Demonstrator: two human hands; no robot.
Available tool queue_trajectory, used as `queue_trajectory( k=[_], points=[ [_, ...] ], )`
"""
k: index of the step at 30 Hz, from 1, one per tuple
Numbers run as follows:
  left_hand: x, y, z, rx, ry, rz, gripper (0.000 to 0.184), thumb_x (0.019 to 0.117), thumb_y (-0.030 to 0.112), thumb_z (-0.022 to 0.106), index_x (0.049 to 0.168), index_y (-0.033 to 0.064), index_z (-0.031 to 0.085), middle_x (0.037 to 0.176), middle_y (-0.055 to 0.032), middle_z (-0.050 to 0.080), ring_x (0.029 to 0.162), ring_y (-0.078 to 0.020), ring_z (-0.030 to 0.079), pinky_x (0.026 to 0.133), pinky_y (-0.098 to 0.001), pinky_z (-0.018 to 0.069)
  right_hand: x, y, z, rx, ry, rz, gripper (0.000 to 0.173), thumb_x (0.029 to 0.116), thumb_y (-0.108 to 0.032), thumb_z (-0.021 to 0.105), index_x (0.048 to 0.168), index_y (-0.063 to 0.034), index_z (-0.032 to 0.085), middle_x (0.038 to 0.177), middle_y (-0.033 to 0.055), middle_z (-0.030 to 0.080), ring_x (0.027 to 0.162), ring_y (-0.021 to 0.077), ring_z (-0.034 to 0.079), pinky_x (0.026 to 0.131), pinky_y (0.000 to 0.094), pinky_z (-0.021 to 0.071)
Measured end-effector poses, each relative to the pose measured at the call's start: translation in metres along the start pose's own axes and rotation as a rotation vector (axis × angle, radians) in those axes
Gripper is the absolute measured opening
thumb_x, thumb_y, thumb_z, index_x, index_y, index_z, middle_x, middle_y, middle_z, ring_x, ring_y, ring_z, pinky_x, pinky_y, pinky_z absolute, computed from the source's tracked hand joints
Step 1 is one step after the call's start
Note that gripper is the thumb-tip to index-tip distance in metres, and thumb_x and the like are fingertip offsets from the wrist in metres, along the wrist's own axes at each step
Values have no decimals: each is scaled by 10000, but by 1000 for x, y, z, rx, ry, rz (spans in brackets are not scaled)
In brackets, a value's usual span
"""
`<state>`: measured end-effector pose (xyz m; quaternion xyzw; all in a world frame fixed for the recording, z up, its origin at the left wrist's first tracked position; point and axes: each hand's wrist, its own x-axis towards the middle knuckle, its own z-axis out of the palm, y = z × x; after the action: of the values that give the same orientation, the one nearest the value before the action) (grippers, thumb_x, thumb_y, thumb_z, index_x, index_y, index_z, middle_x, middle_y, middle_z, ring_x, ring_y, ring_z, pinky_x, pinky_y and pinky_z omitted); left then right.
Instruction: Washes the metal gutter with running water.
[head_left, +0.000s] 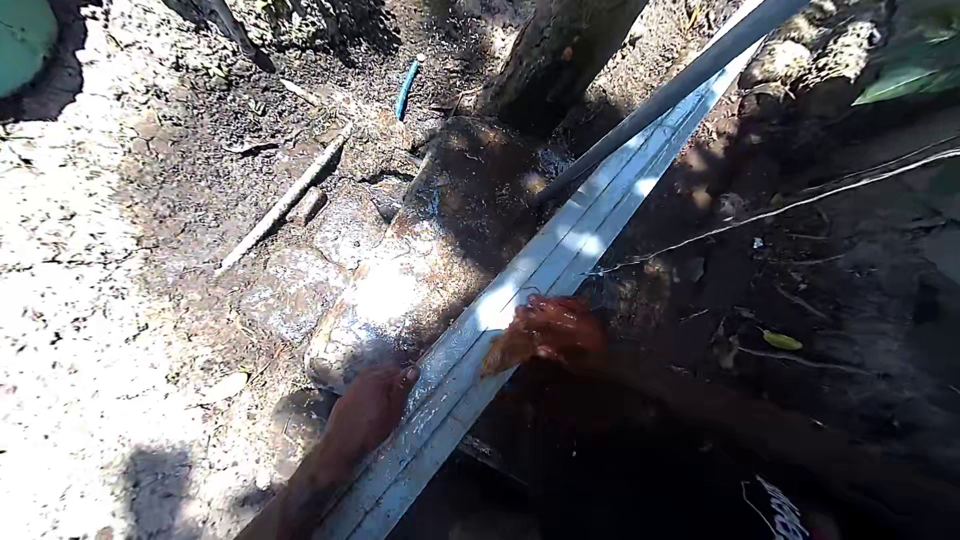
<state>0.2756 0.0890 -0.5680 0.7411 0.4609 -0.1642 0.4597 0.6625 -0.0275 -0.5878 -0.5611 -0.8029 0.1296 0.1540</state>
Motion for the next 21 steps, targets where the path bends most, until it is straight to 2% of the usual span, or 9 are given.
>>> queue_trajectory(
  k=[2, 4, 8, 10, 13, 15, 17, 19, 21],
  points=[
    [-14, -5, -4, -4, -61, -32, 681, 1093, 532, 263, 953, 20, 689, 871, -198, 678, 881, -394, 685, 777, -638, 517, -6, 69, -28, -120, -43, 112, 529, 1094, -470, 330, 1462, -199, 595, 1560, 35, 515, 1505, 281, 388, 1219, 572, 293],
    [-23, -6, -2, -32, -59, -74, 703, 1090, 537, 231, 895, 18, 664, 820, -185, 649, 834, -382, 667, 743, -627, 504, -2, 77, -32, -165, -84, 179, 547, 1086, -421, 323, 1498, -140, 548, 1602, 85, 453, 1537, 347, 308, 1241, 604, 210],
    [-17, -4, -6, -2, -5, -125, 760, 1077, 578, 193, 877, 22, 672, 829, -199, 668, 861, -398, 683, 752, -643, 510, 27, -64, 29, 155, 9, -107, 456, 1091, -441, 377, 1398, -245, 651, 1481, 11, 600, 1463, 261, 455, 1231, 531, 313],
    [-18, -8, -5, 58, 58, -65, 814, 1052, 614, 139, 851, 35, 674, 799, -187, 671, 833, -395, 695, 715, -638, 525, 41, -87, 41, 191, 44, -185, 458, 1082, -458, 387, 1361, -239, 676, 1451, 4, 625, 1439, 248, 487, 1215, 505, 353],
    [-19, -15, -1, 116, 140, -13, 873, 1028, 655, 91, 826, 41, 677, 768, -185, 675, 805, -405, 705, 677, -637, 528, 34, 4, 1, 41, 1, 33, 469, 1088, -450, 389, 1393, -214, 657, 1493, -16, 588, 1463, 200, 455, 1225, 488, 341],
    [-18, -14, -1, 119, 121, -42, 885, 1020, 668, 84, 833, 43, 682, 788, -193, 683, 822, -415, 707, 684, -648, 529, 24, 92, -42, -102, -10, 260, 486, 1082, -385, 419, 1450, -122, 599, 1537, 84, 537, 1476, 295, 433, 1214, 548, 324],
    [-19, -13, -1, 146, 134, -66, 885, 1005, 686, 66, 797, 71, 667, 752, -174, 674, 782, -400, 706, 644, -639, 528, 12, 150, -54, -215, 49, 463, 524, 1092, -407, 372, 1532, -156, 503, 1606, 72, 450, 1515, 312, 361, 1233, 587, 270],
    [-15, -13, -8, 182, 167, -62, 904, 1004, 699, 66, 775, 63, 666, 732, -190, 675, 757, -419, 708, 620, -647, 526, 20, 125, -35, -243, 132, 537, 528, 1087, -416, 369, 1553, -192, 478, 1625, 54, 424, 1541, 326, 303, 1247, 613, 220],
    [-13, -13, -11, 196, 134, -82, 914, 1013, 692, 80, 811, 32, 680, 785, -228, 692, 815, -452, 714, 663, -672, 529, 26, 36, 5, -109, 113, 396, 495, 1087, -453, 355, 1487, -255, 571, 1591, 1, 477, 1544, 285, 305, 1254, 600, 203]
  ],
)
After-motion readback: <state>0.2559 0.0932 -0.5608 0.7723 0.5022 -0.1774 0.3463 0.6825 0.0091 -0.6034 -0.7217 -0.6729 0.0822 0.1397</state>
